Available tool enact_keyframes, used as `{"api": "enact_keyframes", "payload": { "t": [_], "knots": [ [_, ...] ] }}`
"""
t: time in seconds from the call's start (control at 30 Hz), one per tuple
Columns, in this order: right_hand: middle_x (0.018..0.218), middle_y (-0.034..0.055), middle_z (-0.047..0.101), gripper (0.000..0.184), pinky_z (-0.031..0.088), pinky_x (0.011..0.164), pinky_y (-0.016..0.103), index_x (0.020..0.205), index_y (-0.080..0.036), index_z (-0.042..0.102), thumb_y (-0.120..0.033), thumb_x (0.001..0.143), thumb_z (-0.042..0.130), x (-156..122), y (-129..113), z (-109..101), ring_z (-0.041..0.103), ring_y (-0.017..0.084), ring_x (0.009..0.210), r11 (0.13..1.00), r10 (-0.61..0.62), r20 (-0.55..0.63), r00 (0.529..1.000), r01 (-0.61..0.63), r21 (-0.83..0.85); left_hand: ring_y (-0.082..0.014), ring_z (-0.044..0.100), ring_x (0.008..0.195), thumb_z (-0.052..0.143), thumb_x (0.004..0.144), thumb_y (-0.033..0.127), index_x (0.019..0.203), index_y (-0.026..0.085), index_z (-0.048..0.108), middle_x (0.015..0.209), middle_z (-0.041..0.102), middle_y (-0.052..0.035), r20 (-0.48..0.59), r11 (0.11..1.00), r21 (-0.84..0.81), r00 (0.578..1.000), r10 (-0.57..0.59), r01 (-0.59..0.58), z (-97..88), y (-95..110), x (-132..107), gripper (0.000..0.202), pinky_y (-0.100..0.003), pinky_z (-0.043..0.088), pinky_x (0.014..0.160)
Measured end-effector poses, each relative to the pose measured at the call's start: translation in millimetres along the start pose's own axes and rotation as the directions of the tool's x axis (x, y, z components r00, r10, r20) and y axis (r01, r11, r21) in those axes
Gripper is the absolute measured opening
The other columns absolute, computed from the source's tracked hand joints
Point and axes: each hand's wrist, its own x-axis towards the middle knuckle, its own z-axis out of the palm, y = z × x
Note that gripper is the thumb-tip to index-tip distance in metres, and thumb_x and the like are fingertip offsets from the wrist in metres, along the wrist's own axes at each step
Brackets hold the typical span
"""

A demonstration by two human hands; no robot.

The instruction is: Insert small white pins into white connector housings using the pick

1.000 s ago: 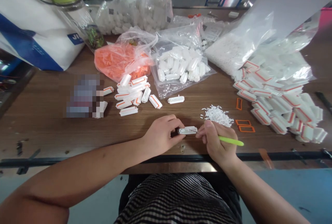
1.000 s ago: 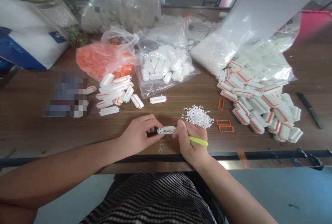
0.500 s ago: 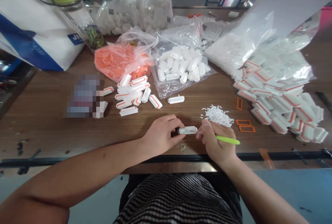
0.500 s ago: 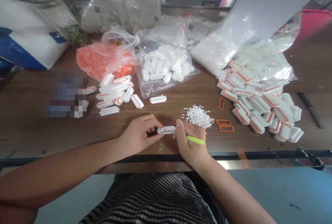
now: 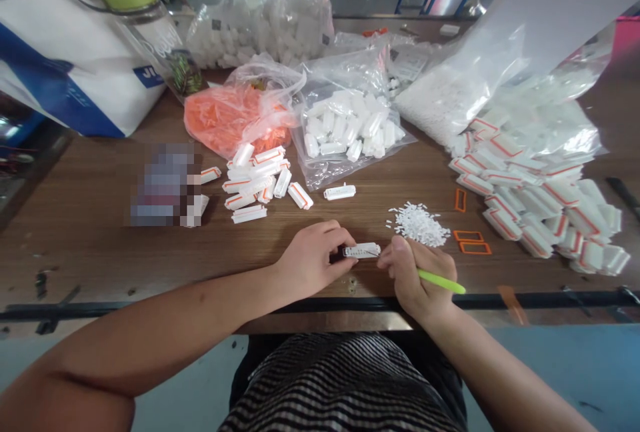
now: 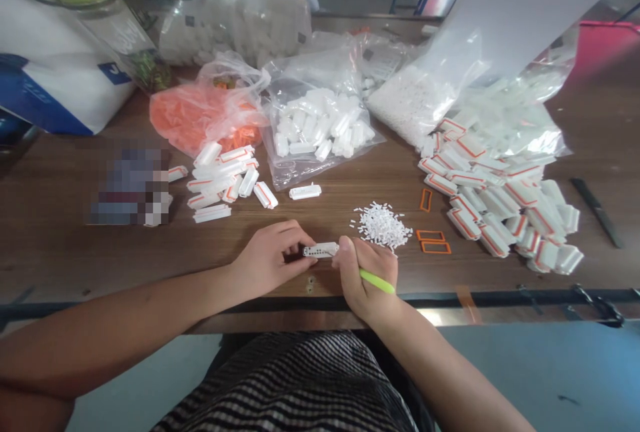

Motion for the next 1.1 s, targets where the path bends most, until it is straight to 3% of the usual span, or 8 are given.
{"api": "enact_keyframes", "payload": {
  "t": [0.37,0.5,0.77,0.9,1.1],
  "knots": [
    [0.051,-0.0024,0.058,0.041,0.040,0.048,0.023,0.059,-0.019,0.058,-0.015,0.097,0.043,2.9,-1.7,1.0,0.053,0.006,0.044,0.999,-0.024,0.015,1.000,0.025,-0.042,-0.0098,0.051,0.064,0.070,0.081,0.022,0.089,0.018,0.064,0.076,0.055,0.0030,-0.003,1.000,-0.010,1.000,0.000,0.000,0.1,-0.1,-0.2,0.010,-0.023,0.041,0.060],
    [0.047,-0.0034,0.055,0.043,0.039,0.046,0.023,0.057,-0.019,0.057,-0.017,0.097,0.043,4.4,-1.9,1.9,0.050,0.005,0.041,0.999,0.023,0.026,0.999,-0.023,-0.035,-0.0103,0.052,0.065,0.068,0.082,0.022,0.089,0.018,0.064,0.075,0.055,0.0029,-0.004,1.000,-0.014,1.000,-0.003,0.003,-1.1,1.6,-0.4,0.009,-0.024,0.041,0.062],
    [0.049,-0.0030,0.060,0.046,0.040,0.042,0.020,0.055,-0.019,0.061,-0.018,0.097,0.044,4.5,5.8,-1.8,0.048,0.004,0.037,0.973,0.174,-0.061,0.983,-0.163,0.164,-0.0103,0.051,0.064,0.067,0.083,0.023,0.090,0.018,0.065,0.076,0.055,0.0022,-0.003,1.000,-0.007,1.000,0.029,-0.029,-2.5,0.2,-0.8,0.008,-0.024,0.041,0.060],
    [0.049,-0.0020,0.060,0.048,0.041,0.043,0.021,0.054,-0.019,0.061,-0.021,0.098,0.043,5.1,5.4,-1.8,0.049,0.005,0.038,0.973,0.182,-0.009,0.983,-0.179,0.146,-0.0102,0.051,0.064,0.067,0.084,0.023,0.090,0.019,0.065,0.075,0.055,0.0025,0.001,1.000,-0.008,1.000,0.023,-0.023,-3.3,0.2,-0.7,0.008,-0.024,0.042,0.061],
    [0.050,-0.0016,0.062,0.048,0.041,0.044,0.021,0.055,-0.018,0.062,-0.021,0.098,0.043,3.6,4.1,-1.7,0.050,0.005,0.038,0.978,0.166,-0.030,0.986,-0.161,0.131,-0.0100,0.050,0.063,0.067,0.083,0.022,0.090,0.017,0.066,0.075,0.055,0.0020,0.001,1.000,-0.014,1.000,0.023,-0.023,-2.7,0.0,-0.1,0.008,-0.024,0.042,0.061]
  ]
}}
